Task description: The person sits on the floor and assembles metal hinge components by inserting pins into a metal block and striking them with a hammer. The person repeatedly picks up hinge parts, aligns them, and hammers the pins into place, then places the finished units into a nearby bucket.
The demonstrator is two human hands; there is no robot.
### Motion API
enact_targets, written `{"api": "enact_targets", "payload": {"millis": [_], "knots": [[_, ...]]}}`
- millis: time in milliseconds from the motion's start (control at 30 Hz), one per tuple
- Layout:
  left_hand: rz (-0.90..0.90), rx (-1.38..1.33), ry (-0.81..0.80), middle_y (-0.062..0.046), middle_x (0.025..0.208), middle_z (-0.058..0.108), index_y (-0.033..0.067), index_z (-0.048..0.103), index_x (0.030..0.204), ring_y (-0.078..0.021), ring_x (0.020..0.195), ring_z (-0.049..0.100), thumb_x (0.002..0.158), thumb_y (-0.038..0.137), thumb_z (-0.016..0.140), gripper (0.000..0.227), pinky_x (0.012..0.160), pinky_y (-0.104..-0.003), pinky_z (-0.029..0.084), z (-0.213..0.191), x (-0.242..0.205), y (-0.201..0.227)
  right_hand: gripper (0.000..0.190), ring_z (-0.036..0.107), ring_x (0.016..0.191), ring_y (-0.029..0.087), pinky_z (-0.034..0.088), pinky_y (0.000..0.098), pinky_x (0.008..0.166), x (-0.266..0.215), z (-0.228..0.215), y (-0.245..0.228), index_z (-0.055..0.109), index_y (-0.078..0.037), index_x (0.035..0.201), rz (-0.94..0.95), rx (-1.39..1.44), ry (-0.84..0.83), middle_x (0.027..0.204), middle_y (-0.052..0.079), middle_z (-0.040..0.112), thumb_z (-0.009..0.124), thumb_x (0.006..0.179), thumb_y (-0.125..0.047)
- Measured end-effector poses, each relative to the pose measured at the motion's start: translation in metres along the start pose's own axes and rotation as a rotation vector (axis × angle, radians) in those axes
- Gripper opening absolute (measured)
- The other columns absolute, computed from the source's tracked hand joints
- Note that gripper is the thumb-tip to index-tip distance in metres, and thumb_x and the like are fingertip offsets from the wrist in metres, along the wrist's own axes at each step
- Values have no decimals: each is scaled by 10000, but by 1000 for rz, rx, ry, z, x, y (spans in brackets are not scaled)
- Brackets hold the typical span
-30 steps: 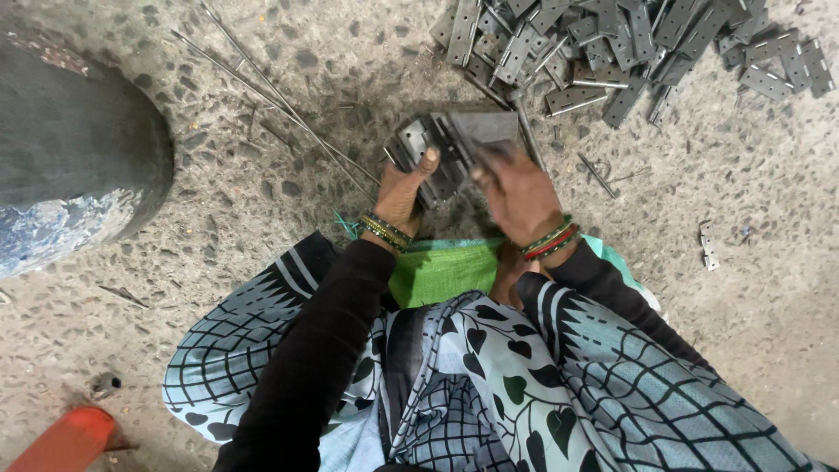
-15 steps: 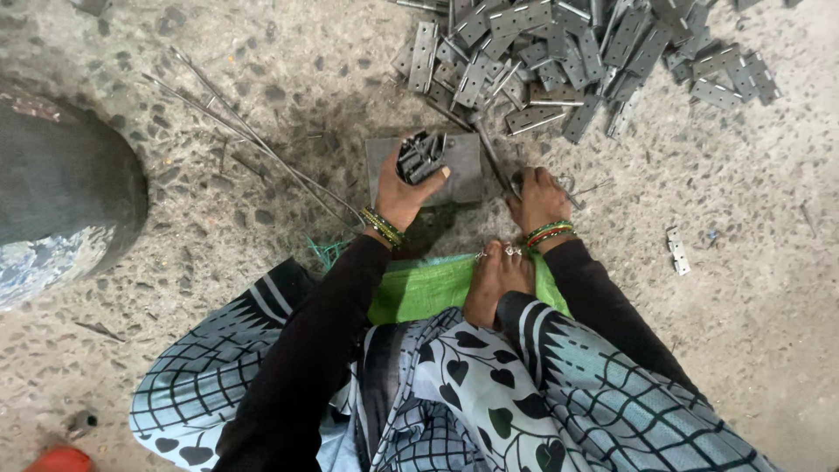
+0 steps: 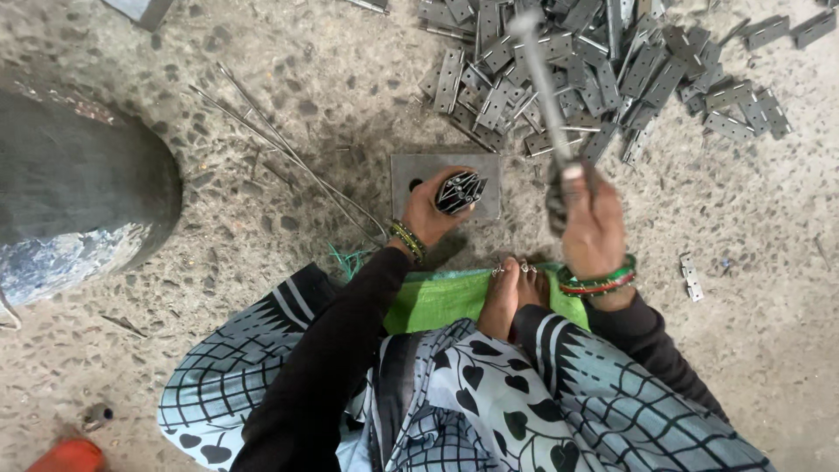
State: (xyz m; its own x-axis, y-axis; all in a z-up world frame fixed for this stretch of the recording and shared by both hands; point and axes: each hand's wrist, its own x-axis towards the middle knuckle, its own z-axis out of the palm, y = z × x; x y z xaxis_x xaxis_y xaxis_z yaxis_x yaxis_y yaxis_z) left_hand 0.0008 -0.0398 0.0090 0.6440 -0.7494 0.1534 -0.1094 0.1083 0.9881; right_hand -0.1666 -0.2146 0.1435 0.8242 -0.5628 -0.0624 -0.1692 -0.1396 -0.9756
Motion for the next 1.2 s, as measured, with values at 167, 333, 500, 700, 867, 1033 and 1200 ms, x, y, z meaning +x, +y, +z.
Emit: {"api": "enact_targets", "payload": {"millis": [167,333,500,700,867,1033,1200], "knots": [[2,-1,26,-88,1152,749,87,627,1320,-153,1072,717,843,63,801,508,927,-315,581,1,2,-3,350,377,494,40,302,205,393,6,7,12,594,-103,1096,-688,355,-111,691,-17,495,406,1158,-392],[-123,-27,0,-83,1087,764,82,640,1296,-151,998,734,803,82,839,531,889,-311,578,-2,2,-8,409,482,491,116,406,263,436,-13,50,81,635,-8,1074,-79,-781,-190,662,70,580,410,1122,-347],[-68,-27,0,-56,1178,751,85,639,1278,-135,1090,712,827,79,827,489,968,-292,566,2,5,-6,398,472,568,161,402,303,528,-27,19,23,610,-14,1015,-54,-525,-91,698,72,525,438,1150,-346],[-29,-57,-5,-57,1182,751,71,651,1279,-129,1106,708,841,46,834,476,977,-289,572,-1,0,-6,393,496,533,97,376,252,426,-19,24,21,601,-68,1077,-570,388,-120,712,7,554,427,1118,-418],[-123,-12,-5,-73,1130,765,76,668,1281,-146,1032,724,775,64,830,532,925,-302,575,-1,-2,-7,348,589,525,254,442,365,471,-26,52,63,627,0,1132,-137,-862,-192,645,155,632,487,1096,-316],[-70,67,-3,-92,1142,753,77,636,1286,-167,1043,725,794,124,858,542,930,-314,581,6,6,-11,358,555,559,273,418,383,535,-31,27,25,634,-5,973,-140,-674,-86,661,160,579,495,1138,-290],[-49,8,-44,-79,1215,759,100,657,1294,-170,1113,734,855,153,846,480,979,-320,592,1,0,-10,358,512,552,108,380,300,484,-32,25,16,567,-40,966,-489,-46,15,636,43,537,448,1078,-358]]}}
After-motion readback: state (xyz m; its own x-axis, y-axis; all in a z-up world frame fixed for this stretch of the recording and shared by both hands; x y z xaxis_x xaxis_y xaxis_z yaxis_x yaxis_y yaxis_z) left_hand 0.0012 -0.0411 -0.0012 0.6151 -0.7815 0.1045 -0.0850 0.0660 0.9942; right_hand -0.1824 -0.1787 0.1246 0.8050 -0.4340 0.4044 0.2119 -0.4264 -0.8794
